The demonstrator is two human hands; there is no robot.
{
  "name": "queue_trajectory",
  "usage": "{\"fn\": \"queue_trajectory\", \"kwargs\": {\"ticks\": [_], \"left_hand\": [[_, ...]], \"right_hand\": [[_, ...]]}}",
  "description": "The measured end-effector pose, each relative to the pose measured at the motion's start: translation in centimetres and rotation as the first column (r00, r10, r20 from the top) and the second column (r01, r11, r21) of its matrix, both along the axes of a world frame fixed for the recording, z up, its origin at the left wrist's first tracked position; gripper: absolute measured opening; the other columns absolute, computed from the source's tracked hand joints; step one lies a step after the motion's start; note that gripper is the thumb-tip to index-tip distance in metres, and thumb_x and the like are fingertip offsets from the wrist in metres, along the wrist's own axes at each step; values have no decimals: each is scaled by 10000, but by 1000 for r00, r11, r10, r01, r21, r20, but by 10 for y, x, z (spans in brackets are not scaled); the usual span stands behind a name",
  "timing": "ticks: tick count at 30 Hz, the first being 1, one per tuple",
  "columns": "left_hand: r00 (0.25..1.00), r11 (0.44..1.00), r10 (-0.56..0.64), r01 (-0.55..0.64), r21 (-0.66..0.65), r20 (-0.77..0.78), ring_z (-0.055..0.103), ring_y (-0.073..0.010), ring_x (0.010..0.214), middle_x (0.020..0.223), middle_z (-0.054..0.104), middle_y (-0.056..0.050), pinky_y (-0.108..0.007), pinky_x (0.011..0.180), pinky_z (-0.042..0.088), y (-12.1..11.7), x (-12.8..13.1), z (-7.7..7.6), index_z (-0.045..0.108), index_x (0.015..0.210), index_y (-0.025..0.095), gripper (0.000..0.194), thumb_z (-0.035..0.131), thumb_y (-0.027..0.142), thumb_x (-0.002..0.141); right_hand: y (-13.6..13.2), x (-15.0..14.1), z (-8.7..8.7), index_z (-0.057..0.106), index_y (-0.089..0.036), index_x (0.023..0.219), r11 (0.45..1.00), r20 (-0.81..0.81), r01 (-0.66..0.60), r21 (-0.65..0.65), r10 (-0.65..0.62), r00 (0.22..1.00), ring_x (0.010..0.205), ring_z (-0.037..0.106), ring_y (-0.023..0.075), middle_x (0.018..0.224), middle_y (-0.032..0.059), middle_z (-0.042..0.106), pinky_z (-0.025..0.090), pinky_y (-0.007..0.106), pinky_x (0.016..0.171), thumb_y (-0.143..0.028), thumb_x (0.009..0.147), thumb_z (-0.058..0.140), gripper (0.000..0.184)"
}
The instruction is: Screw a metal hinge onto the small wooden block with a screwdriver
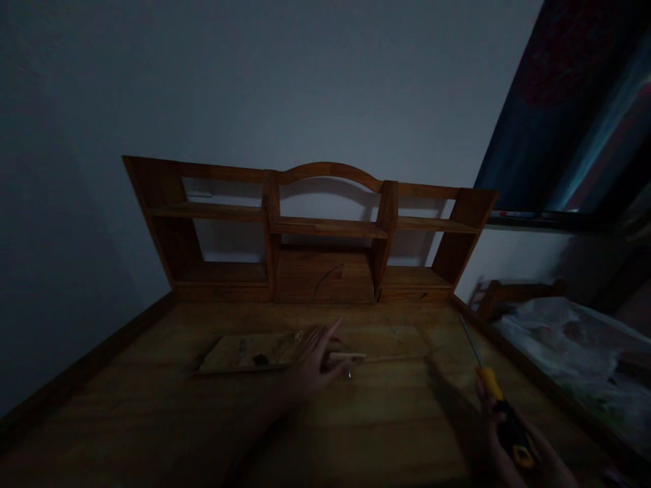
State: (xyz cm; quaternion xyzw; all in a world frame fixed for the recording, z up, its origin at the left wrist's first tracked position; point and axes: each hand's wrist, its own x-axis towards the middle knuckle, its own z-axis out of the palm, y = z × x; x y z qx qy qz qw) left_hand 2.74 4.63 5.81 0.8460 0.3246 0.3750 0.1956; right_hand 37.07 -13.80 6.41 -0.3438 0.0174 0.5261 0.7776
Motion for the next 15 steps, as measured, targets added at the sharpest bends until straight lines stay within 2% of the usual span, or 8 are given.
{"fn": "queue_trajectory", "kwargs": {"ticks": [2, 5, 9, 12, 15], "left_hand": [[994, 995, 96, -94, -34, 58, 541, -268, 1247, 1344, 569, -107, -471, 1075, 411, 6, 1, -6, 178, 1582, 291, 753, 570, 371, 944], [977, 980, 182, -170, -107, 112, 569, -253, 1213, 1297, 600, -109, -477, 1076, 411, 18, 1, -20, 150, 1585, 259, 756, 549, 346, 950], [967, 971, 219, -202, -127, 130, 602, -238, 1151, 1110, 671, -70, -478, 1088, 399, 30, 0, -30, 309, 1531, 249, 645, 558, 335, 943], [966, 969, 230, -215, -122, 122, 606, -245, 1146, 1085, 683, -68, -473, 1075, 412, 33, -2, -33, 438, 1457, 243, 542, 561, 339, 938], [964, 965, 242, -227, -131, 113, 615, -254, 1132, 1084, 695, -76, -475, 1059, 423, 35, -2, -37, 500, 1402, 226, 487, 566, 340, 933]], "right_hand": [[3, 1, -6, 638, -169, 1186, 998, 51, -47, 33, 46, 998, 907, 731, 162, 1105, 115, 709, 638, 250, 737, -83, 863, 474, 373], [6, -1, -14, 640, -180, 1192, 992, 110, -103, 71, 95, 989, 952, 725, 172, 1141, 103, 701, 642, 272, 754, -78, 853, 523, 373], [9, -6, -15, 633, -133, 1181, 995, -19, -87, 58, 88, 996, 988, 717, 155, 1120, 116, 698, 627, 227, 775, -72, 871, 488, 348], [10, -8, -15, 614, -133, 1199, 997, -78, -64, 50, 68, 995, 990, 716, 142, 1086, 103, 706, 617, 204, 781, -62, 881, 461, 360], [11, -6, -17, 574, -119, 1250, 993, -116, -92, 73, 100, 988, 992, 711, 124, 1106, 104, 701, 601, 190, 804, -24, 878, 437, 407]]}}
